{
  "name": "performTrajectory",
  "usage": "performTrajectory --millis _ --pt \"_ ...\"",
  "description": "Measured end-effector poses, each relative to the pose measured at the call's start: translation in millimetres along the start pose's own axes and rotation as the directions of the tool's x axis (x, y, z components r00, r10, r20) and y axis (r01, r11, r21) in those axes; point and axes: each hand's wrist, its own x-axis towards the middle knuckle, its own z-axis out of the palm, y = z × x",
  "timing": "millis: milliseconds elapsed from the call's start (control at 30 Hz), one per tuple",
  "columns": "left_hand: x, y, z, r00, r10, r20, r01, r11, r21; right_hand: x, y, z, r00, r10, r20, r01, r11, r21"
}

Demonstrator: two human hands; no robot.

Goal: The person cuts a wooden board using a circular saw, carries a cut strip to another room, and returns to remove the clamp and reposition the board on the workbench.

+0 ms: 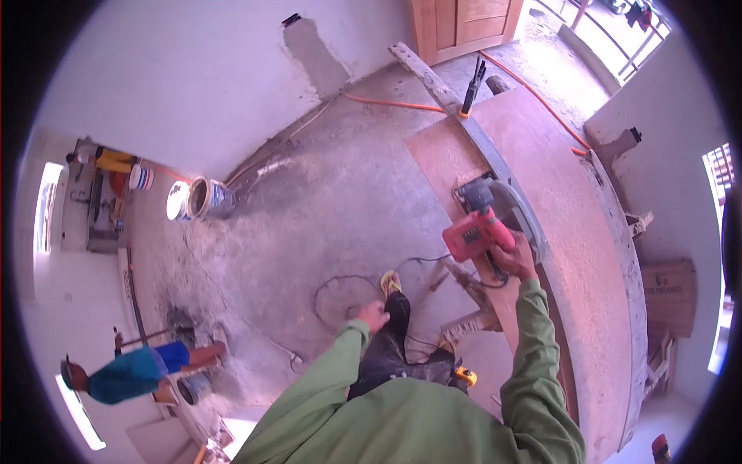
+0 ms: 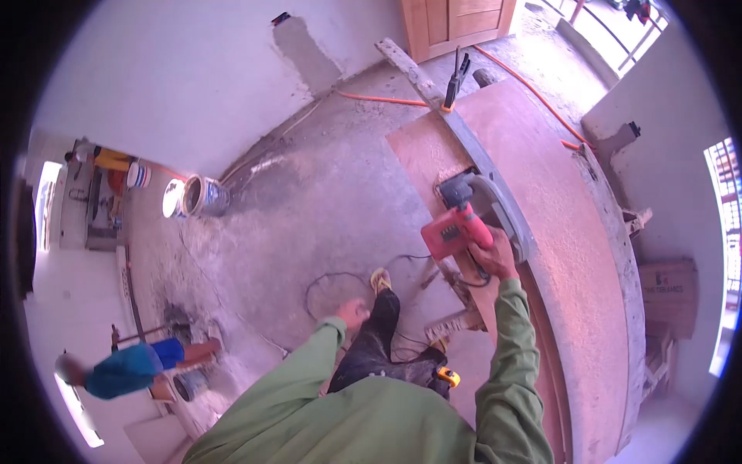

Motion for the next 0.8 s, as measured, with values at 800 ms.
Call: performTrajectory --millis 800 --pt "114 277 -150 0.700 0.697 -0.155 -0.702 0.711 0.025 -12 -2 16 0.966 0.215 -0.145 -0.221 0.975 -0.027"
